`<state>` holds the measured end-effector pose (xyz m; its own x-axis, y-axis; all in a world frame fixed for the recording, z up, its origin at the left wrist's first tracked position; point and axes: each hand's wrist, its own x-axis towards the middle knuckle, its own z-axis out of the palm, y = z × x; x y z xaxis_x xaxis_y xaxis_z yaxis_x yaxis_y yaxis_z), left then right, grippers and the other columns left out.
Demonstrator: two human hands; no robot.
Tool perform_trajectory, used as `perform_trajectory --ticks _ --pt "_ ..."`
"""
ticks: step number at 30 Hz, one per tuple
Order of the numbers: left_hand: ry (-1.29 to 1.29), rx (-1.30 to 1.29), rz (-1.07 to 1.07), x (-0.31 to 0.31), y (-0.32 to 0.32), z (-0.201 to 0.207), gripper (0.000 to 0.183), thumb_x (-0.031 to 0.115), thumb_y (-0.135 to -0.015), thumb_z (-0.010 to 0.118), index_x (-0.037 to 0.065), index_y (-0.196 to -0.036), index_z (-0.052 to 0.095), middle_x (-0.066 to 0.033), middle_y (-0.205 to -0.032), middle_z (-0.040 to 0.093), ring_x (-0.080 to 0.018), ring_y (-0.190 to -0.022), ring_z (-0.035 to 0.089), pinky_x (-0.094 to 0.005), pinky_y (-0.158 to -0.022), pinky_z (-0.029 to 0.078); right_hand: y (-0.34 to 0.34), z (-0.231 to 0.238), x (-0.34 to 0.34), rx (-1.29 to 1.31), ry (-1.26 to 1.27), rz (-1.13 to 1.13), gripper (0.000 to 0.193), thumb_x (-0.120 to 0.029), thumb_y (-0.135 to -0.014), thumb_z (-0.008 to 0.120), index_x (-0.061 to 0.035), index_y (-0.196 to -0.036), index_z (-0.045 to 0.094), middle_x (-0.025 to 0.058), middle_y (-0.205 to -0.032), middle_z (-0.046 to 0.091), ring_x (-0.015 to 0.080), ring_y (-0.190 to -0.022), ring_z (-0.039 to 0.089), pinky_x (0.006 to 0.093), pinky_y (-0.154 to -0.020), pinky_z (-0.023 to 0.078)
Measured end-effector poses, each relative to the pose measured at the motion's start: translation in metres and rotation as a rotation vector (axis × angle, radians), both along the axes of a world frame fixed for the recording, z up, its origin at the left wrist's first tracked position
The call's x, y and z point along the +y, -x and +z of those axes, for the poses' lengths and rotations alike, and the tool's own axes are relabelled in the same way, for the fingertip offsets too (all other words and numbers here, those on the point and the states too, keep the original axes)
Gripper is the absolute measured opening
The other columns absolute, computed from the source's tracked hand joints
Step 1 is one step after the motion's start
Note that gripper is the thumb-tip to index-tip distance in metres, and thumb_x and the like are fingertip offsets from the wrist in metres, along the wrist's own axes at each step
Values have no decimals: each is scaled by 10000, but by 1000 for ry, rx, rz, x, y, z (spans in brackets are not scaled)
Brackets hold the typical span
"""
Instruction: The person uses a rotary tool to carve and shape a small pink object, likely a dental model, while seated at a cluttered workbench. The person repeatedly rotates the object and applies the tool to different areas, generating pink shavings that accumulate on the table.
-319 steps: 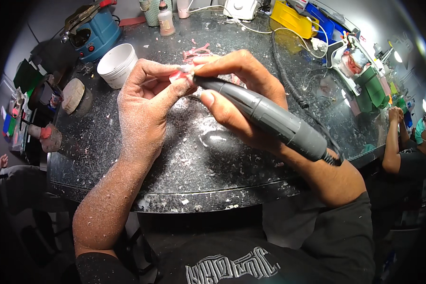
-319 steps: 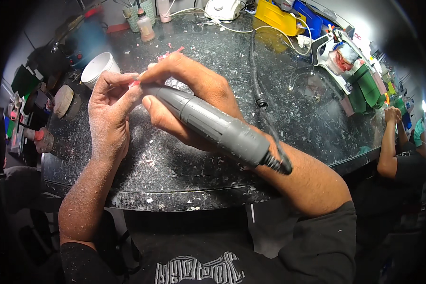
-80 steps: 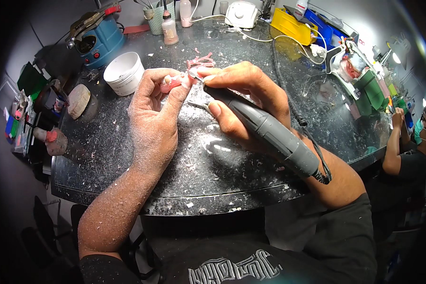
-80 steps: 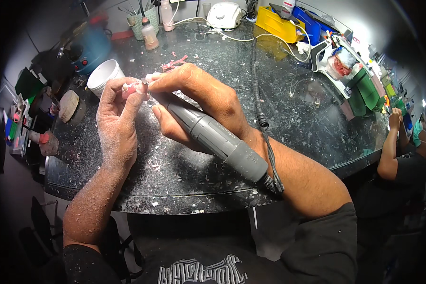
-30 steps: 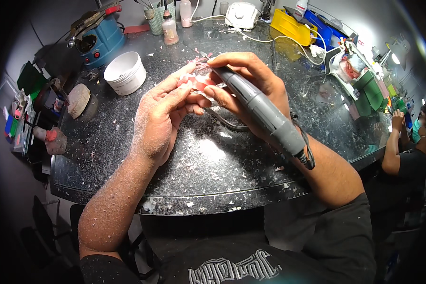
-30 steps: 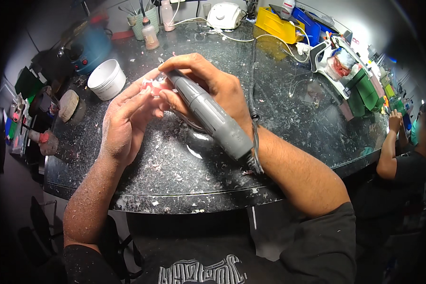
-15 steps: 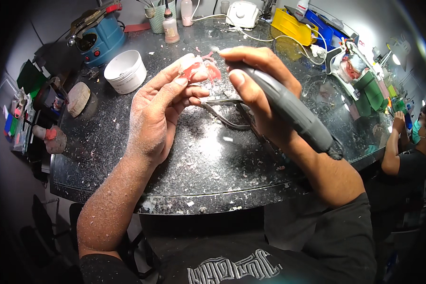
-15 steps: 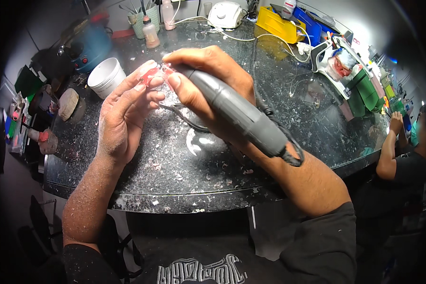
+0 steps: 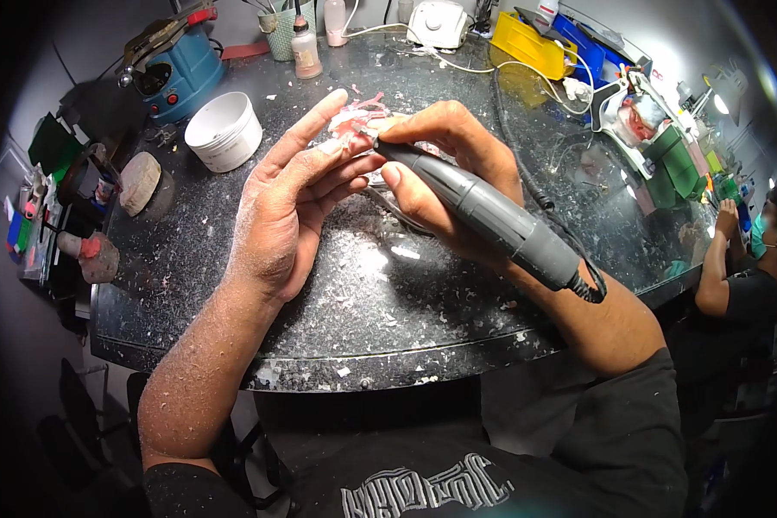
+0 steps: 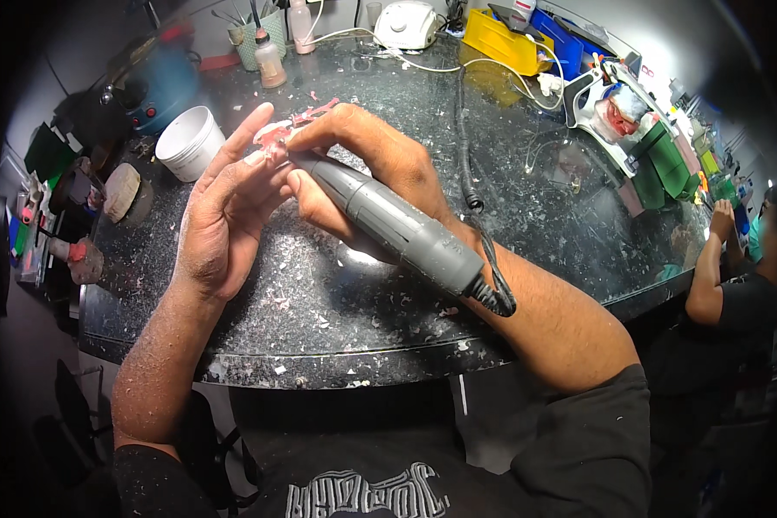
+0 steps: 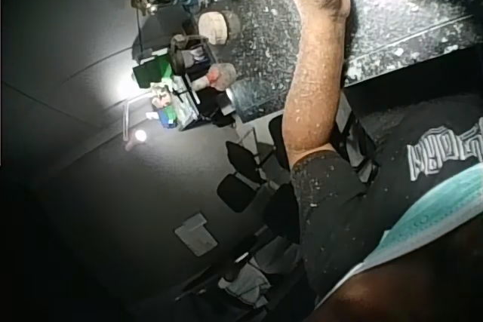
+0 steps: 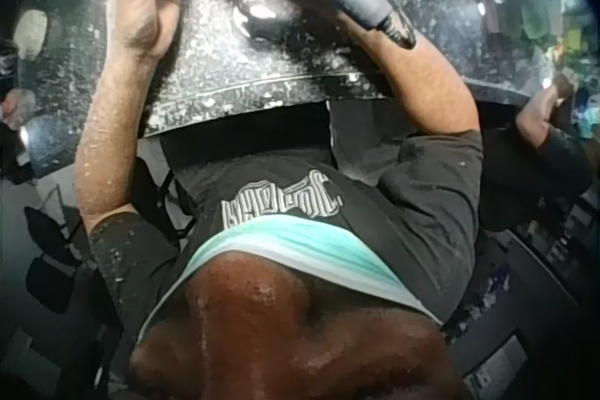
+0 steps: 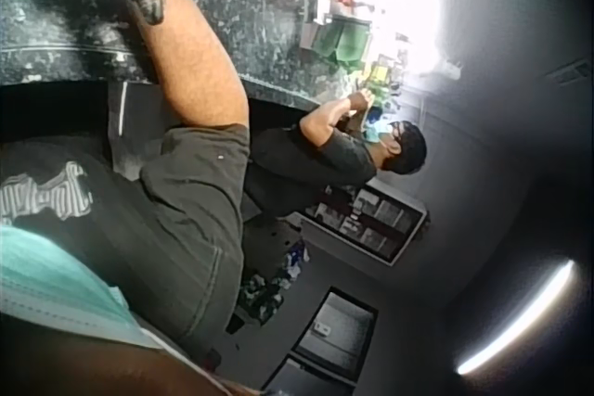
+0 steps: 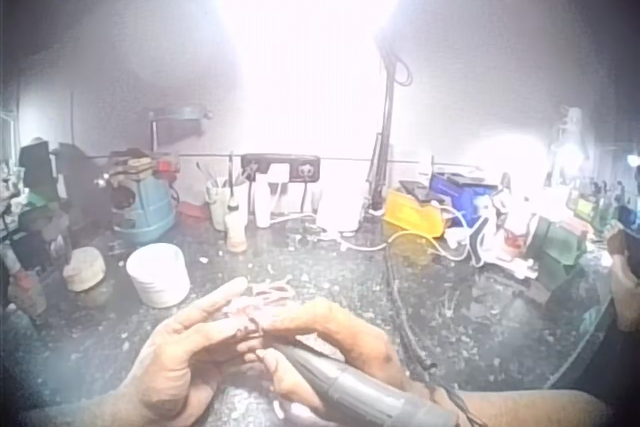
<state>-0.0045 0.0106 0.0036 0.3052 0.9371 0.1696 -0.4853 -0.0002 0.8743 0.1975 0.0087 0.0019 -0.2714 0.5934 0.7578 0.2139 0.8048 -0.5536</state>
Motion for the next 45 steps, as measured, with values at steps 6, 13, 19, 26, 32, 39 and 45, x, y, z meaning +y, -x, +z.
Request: perform_trajectory --ticks 6,13,19,26,32,39,45 --pt "30 31 -12 1 2 1 522 175 -1005 602 15 -1483 468 -98 -1273 658 -162 -1156 628 -330 -1041 477 1 -3 9 0 -126 14 331 -146 -846 812 -55 -1123 656 95 -1012 695 198 -981 708 314 -839 589" --pt "107 -55 -32 7 6 -5 405 236 -1034 609 9 -1361 532 -91 -1282 647 -176 -1178 617 -324 -993 490 0 6 6 57 71 -31 386 -72 -923 758 -48 -1267 585 93 -1124 677 175 -1075 673 309 -927 572" --pt "119 -133 14 11 4 -12 275 289 -1019 660 57 -1157 605 12 -904 593 -77 -833 575 -255 -790 495 4 3 3 29 92 53 431 37 -859 785 -24 -1245 602 77 -1152 662 131 -1055 669 275 -949 569" --pt "106 60 69 5 2 -2 392 278 -989 662 81 -1299 526 -63 -1097 629 -155 -1011 606 -305 -871 491 -1 5 7 137 92 -26 396 66 -902 716 -26 -1265 587 82 -1115 687 136 -1076 677 267 -947 555" --pt "29 84 11 -1 -1 3 304 144 -938 717 74 -1199 577 -113 -1126 689 -182 -1093 659 -313 -910 513 -2 5 12 212 55 24 414 96 -904 664 -26 -1289 574 117 -1159 686 168 -1118 675 307 -1005 532" --pt "-51 142 -1 2 0 -6 236 46 -926 716 44 -1137 611 -93 -1139 687 -170 -1065 669 -320 -923 541 -1 11 1 126 72 3 416 52 -886 711 -36 -1278 600 80 -1171 673 161 -1140 656 308 -997 528" --pt "50 37 11 -2 -4 1 284 56 -965 666 7 -1233 584 -126 -1160 672 -191 -1087 679 -320 -994 575 2 6 4 144 162 15 443 -31 -897 763 -43 -1300 581 82 -1197 664 159 -1118 666 305 -963 568"
